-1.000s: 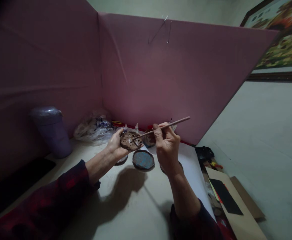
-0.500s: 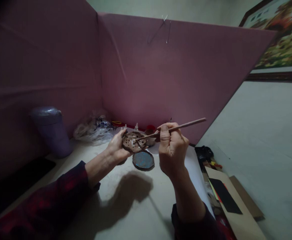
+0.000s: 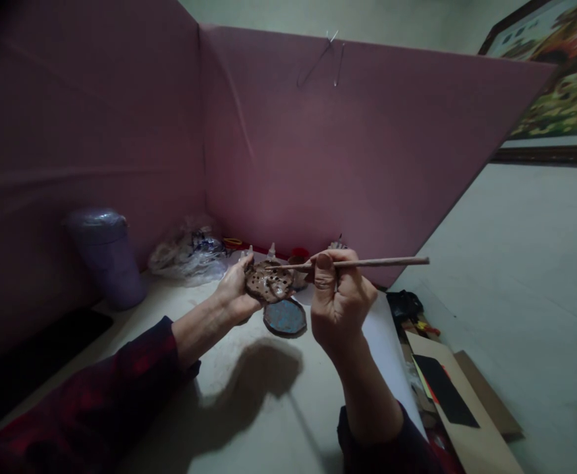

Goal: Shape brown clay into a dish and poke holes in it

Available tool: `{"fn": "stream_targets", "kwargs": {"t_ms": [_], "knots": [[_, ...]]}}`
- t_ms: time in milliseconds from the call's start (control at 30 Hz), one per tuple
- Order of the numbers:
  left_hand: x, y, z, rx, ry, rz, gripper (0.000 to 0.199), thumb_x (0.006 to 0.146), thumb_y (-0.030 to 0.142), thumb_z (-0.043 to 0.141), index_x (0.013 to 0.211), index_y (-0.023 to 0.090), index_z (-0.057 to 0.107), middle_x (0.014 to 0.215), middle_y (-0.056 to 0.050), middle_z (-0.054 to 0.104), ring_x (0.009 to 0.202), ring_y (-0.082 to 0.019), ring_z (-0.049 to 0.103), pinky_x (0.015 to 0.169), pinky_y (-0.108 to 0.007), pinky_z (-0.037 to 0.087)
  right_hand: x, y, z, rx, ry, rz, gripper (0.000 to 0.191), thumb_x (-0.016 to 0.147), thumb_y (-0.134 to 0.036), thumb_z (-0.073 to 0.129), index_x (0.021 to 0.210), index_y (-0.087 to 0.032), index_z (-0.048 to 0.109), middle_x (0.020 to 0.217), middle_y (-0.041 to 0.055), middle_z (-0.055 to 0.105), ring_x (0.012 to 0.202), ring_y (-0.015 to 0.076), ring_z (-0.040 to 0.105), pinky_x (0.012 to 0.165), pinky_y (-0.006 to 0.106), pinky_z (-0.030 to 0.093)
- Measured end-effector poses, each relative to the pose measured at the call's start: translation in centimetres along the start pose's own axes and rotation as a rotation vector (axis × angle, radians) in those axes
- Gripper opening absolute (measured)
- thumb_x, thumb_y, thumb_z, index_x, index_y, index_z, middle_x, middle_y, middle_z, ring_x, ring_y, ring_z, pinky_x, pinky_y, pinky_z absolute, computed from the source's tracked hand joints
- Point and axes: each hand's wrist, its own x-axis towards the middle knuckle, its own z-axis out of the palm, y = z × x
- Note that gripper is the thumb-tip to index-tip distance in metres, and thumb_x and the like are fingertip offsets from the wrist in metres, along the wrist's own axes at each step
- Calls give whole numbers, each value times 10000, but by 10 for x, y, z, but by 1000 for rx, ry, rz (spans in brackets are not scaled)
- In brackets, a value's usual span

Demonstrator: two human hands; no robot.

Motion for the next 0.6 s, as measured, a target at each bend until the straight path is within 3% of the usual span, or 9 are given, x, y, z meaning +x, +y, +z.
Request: {"fn": "stream_targets", "kwargs": {"t_ms": [200, 367, 600], "knots": [[1, 1, 2, -75, -2, -5, 412, 952, 417, 368, 972, 113, 645, 858, -155, 717, 813, -272, 699, 819, -458, 542, -3, 2, 7, 9, -109, 22, 190, 975, -366, 465, 895, -221, 558, 733, 2, 633, 608, 132, 613, 604, 281, 501], [5, -1, -4, -78, -13, -3, 356, 945, 382, 416, 920, 113, 648, 817, -130, 718, 764, -240, 692, 865, -442, 527, -4, 5, 12, 11, -94, 25, 175, 943, -374, 541, 859, -223, 565, 677, -18, 615, 558, 122, 590, 559, 259, 462], [5, -2, -5, -39, -83, -18, 407, 958, 387, 377, 936, 98, 662, 824, -137, 731, 746, -234, 697, 783, -391, 548, 1, 5, 9, 39, -58, 61, 197, 938, -376, 548, 835, -211, 577, 657, -19, 639, 543, 126, 611, 554, 258, 469]]}}
